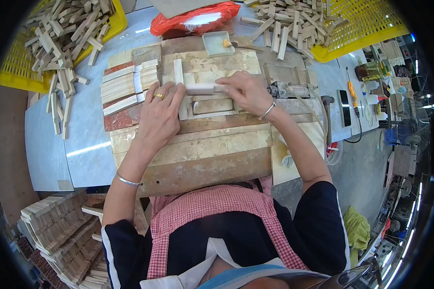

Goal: Assembling small wooden frames using glue and a hammer.

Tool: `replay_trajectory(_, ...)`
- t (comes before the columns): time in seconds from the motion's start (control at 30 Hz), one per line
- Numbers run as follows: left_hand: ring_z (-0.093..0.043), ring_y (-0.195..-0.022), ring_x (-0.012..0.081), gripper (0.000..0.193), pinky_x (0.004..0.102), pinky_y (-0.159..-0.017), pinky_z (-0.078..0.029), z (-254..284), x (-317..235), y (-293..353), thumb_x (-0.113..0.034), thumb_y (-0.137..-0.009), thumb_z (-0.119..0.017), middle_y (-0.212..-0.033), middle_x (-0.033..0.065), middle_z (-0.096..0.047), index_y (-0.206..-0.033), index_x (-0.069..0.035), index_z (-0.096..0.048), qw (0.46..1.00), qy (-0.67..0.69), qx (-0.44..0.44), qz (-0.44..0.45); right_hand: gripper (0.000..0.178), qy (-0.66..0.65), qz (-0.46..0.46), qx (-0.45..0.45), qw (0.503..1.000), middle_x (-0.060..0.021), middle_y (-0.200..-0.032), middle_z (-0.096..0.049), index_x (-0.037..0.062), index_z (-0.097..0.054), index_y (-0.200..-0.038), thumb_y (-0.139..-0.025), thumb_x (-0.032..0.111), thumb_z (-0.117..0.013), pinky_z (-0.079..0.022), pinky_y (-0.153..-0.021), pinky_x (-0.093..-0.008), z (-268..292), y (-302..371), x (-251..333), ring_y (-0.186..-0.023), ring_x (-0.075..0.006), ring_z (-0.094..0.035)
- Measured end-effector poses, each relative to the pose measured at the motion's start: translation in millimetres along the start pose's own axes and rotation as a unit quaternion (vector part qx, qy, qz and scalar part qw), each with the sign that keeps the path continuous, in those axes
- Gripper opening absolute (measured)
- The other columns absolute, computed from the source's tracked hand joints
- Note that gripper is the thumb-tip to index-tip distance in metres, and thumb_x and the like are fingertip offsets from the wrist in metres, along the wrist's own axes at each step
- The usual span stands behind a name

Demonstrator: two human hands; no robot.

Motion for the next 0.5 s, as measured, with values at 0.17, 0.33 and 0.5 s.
replay_trajectory(0.17, -0.051, -0.115, 0.0302, 0.052, 0.0464, -0.104, -0.034, 3, -1, 3, 0.006, -0.073, -0.050, -0.111, 0.0160, -0.061, -0.125, 0.002, -0.048, 1.000, -0.005, -0.001, -0.008, 0.025, -0.033, 0.049, 0.009, 0.998, -0.0075, -0.092, -0.063, 0.0126, -0.070, -0.106, -0.083, 0.018, -0.064, -0.046, -0.082, -0.0345, -9, 6, 6, -0.091, -0.0248, -0.057)
replay_trajectory(0.33, -0.050, -0.115, 0.0302, 0.049, 0.0464, -0.104, -0.034, 2, -3, 4, 0.004, -0.076, -0.051, -0.111, 0.0162, -0.060, -0.125, 0.002, -0.048, 1.000, -0.011, -0.002, -0.005, 0.023, -0.050, 0.029, 0.025, 0.998, -0.0059, -0.090, -0.064, 0.0121, -0.072, -0.102, -0.080, 0.018, -0.066, -0.046, -0.081, -0.0340, -10, 1, 5, -0.090, -0.0241, -0.057)
replay_trajectory(0.5, -0.050, -0.118, 0.0297, 0.041, 0.0462, -0.105, -0.033, -1, -8, 4, -0.006, -0.084, -0.054, -0.117, 0.0159, -0.058, -0.124, 0.003, -0.049, 1.000, -0.028, 0.000, -0.007, 0.024, -0.079, 0.002, 0.061, 0.995, -0.0061, -0.086, -0.065, 0.0109, -0.071, -0.101, -0.077, 0.017, -0.069, -0.046, -0.080, -0.0318, -12, -10, 3, -0.087, -0.0230, -0.058)
Point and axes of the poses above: each hand's wrist, its own y-axis away from the middle knuckle, its own z-axis out of the back of the hand, x = y × z, the point moved 3 cm from there along -y, towards the middle knuckle
